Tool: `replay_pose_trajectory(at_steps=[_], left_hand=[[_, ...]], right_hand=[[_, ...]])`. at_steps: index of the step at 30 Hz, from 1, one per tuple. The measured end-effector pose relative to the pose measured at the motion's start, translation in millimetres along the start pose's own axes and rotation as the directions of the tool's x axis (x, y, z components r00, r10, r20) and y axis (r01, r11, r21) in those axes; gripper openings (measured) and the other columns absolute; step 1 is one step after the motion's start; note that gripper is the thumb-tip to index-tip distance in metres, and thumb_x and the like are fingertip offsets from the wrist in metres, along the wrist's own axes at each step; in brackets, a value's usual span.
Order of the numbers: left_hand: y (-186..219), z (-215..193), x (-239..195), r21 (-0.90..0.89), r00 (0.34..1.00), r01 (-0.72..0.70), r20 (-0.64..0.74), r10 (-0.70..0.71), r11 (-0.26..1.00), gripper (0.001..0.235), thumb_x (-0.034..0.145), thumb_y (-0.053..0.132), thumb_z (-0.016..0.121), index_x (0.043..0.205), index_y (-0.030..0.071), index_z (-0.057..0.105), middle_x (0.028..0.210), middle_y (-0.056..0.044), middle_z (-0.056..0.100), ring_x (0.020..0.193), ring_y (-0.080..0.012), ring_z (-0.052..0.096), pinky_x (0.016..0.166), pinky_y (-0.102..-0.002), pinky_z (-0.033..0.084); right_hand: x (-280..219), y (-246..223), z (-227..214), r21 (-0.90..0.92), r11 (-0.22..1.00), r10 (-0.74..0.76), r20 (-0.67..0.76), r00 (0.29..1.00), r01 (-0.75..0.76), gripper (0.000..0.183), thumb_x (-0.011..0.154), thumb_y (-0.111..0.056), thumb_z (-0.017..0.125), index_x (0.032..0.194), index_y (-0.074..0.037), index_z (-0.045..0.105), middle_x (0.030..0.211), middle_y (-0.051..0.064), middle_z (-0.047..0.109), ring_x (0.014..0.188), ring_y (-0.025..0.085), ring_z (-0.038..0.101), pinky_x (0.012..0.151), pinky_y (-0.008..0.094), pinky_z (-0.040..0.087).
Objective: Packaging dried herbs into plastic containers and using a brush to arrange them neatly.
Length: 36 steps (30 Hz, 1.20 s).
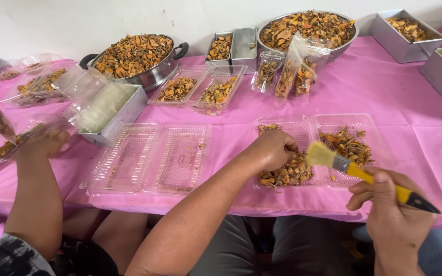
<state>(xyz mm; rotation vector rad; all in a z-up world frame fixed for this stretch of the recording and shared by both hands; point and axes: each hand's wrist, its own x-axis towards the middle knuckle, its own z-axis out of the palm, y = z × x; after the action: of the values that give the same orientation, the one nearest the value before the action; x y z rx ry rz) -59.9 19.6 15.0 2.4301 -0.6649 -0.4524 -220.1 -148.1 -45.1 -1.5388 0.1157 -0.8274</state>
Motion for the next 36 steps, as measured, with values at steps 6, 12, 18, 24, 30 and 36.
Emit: replay_pose_trajectory(at_steps=[6,12,18,24,30,36], left_hand=[[-14.1,6.6,3.8,-0.044,0.991,-0.120,-0.064,0.117,0.992,0.020,0.093,0.017,0.069,0.110,0.012,0.078,0.113,-0.004,0.079,0.105,-0.0227,0.074,0.093,-0.035,0.056],[-27.6,0.6,0.2,-0.061,0.966,-0.228,-0.136,0.218,0.972,0.013,0.095,0.010,0.066,0.101,0.011,0.077,0.104,-0.005,0.080,0.094,-0.0198,0.075,0.086,-0.036,0.057],[-31.8,-2.7,0.6,0.135,0.827,-0.477,-0.265,0.496,0.868,0.017,0.094,0.014,0.069,0.108,0.017,0.079,0.107,-0.004,0.080,0.096,-0.0198,0.077,0.094,-0.035,0.061],[-44.9,-1.5,6.1,0.106,0.658,-0.658,-0.401,0.638,0.745,0.015,0.090,0.018,0.077,0.105,0.016,0.079,0.107,-0.004,0.070,0.097,-0.0209,0.068,0.088,-0.035,0.056],[-31.1,-4.5,4.4,-0.169,0.722,-0.626,-0.496,0.483,0.761,0.012,0.091,0.016,0.075,0.103,0.014,0.078,0.112,-0.003,0.060,0.112,-0.0196,0.061,0.101,-0.033,0.051],[-35.1,3.7,15.5,-0.152,0.710,-0.629,-0.512,0.483,0.762,0.018,0.089,0.010,0.076,0.107,0.013,0.077,0.111,-0.004,0.063,0.107,-0.0201,0.063,0.100,-0.030,0.052]], right_hand=[[12.5,17.6,-1.0,0.297,0.955,-0.004,-0.023,1.000,0.011,0.026,0.116,-0.017,0.053,0.101,0.004,0.060,0.103,0.020,0.068,0.045,0.029,0.059,0.036,0.033,0.049],[17.1,5.1,-9.8,0.221,0.975,0.003,0.097,0.995,-0.025,0.025,0.116,-0.012,0.050,0.110,0.009,0.061,0.075,0.025,0.062,0.045,0.029,0.059,0.040,0.032,0.050],[34.5,12.8,-14.9,0.224,0.974,0.004,0.167,0.986,-0.042,0.028,0.111,-0.015,0.053,0.111,0.010,0.064,0.074,0.026,0.065,0.039,0.027,0.057,0.039,0.031,0.047],[40.8,10.4,-14.5,0.350,0.935,0.066,-0.022,0.998,-0.054,0.034,0.121,-0.027,0.053,0.110,0.004,0.065,0.077,0.020,0.064,0.046,0.024,0.058,0.043,0.027,0.048],[42.2,14.2,-3.4,0.394,0.848,0.356,0.073,0.932,-0.355,0.028,0.106,-0.021,0.064,0.090,0.002,0.069,0.058,0.021,0.058,0.041,0.022,0.053,0.036,0.030,0.031],[52.6,35.7,-11.1,0.609,0.665,0.469,0.111,0.876,-0.433,0.024,0.105,-0.033,0.067,0.099,-0.010,0.072,0.072,0.011,0.063,0.056,0.013,0.056,0.049,0.020,0.038]])
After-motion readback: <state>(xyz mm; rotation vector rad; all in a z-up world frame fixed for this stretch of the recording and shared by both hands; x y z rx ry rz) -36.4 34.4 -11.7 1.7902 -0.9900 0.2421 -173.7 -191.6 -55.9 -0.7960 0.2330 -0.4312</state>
